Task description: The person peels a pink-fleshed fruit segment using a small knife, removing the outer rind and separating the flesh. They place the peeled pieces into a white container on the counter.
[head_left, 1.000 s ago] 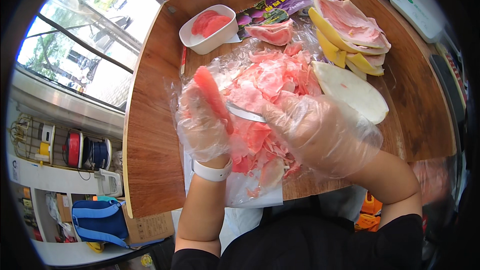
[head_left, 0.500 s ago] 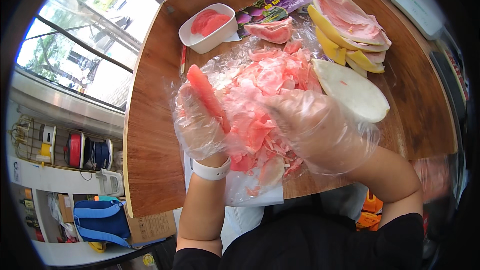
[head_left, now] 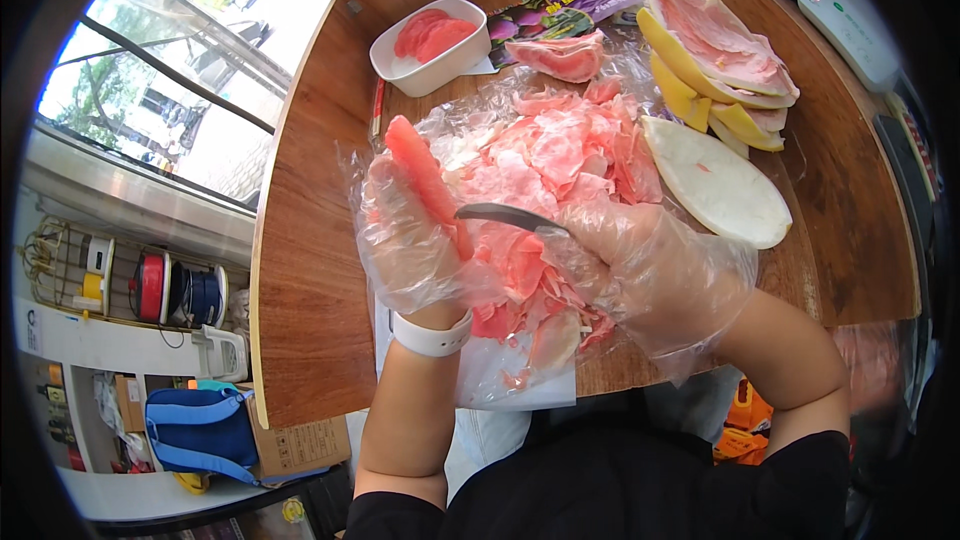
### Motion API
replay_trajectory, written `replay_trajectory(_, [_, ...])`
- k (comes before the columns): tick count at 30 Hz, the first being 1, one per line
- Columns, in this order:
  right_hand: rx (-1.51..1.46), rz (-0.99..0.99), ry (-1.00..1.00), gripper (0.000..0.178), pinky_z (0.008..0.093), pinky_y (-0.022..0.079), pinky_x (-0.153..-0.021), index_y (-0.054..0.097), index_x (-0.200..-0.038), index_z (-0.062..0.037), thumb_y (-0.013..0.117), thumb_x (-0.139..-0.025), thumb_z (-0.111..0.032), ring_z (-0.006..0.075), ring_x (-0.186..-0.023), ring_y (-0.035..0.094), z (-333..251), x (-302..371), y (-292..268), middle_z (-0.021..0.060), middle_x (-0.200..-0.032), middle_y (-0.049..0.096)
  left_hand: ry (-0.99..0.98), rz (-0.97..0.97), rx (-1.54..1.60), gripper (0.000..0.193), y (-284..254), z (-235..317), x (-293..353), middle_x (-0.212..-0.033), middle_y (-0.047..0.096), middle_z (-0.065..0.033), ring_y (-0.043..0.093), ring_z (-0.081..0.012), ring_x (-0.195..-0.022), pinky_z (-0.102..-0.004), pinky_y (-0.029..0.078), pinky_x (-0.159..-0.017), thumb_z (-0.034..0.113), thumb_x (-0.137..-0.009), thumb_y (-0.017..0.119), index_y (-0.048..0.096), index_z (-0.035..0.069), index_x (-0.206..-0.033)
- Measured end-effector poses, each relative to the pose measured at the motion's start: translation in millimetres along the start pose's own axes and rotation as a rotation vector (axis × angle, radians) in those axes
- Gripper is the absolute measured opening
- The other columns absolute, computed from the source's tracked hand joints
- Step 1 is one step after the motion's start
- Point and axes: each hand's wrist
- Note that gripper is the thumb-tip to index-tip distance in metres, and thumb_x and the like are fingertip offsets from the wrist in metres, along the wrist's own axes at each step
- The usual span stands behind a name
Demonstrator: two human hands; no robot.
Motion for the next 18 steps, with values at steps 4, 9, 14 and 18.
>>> replay_trajectory(4, [0.011,0.043,-0.025,0.014,0.0376,0.042,-0.058,0.054,-0.082,0.0006,0.053,-0.089,-0.011,0.0298,-0.061,0.051,1,-1,1,0.0173,-0.069,0.05,-0.016,-0.038,-0.096,0.042,-3,2,-1,-0.086,0.058,-0.0071,0.052,-0.0071,-0.06,-0.0163,0.043,-0.049,0.037,-0.091,0.054,0.056,0.0,-0.109])
replay_trajectory(9, [-0.081,-0.051,0.18,0.015,0.0368,0.041,-0.058,0.053,-0.081,0.0008,0.052,-0.089,-0.011,0.0283,-0.06,0.05,-8,-1,-8,0.0166,-0.069,0.049,-0.006,-0.045,-0.158,0.042,-1,6,1,-0.084,0.057,-0.006,0.05,-0.0062,-0.056,-0.0159,0.04,-0.045,0.038,-0.09,0.055,0.058,0.001,-0.107])
replay_trajectory(14, [-0.011,-0.026,0.051,0.016,0.0364,0.041,-0.057,0.053,-0.08,0.001,0.051,-0.09,-0.012,0.0271,-0.059,0.05,-5,-4,-6,0.0165,-0.068,0.049,-0.01,-0.044,-0.085,0.042,-5,4,1,-0.085,0.056,-0.0071,0.049,-0.0068,-0.054,-0.0167,0.04,-0.044,0.038,-0.09,0.054,0.057,0.0,-0.108])
replay_trajectory(18, [-0.023,0.04,0.032,0.016,0.0372,0.041,-0.057,0.053,-0.081,0.0011,0.051,-0.089,-0.012,0.0294,-0.06,0.051,1,0,1,0.0173,-0.068,0.049,0.003,0.031,-0.062,0.042,2,1,0,-0.087,0.056,-0.0081,0.052,-0.0078,-0.059,-0.0172,0.043,-0.048,0.037,-0.091,0.053,0.056,-0.001,-0.109])
Point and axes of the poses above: each hand's wrist, its own x-axis away from the middle knuckle, its own y-axis out of the palm, z = x × y
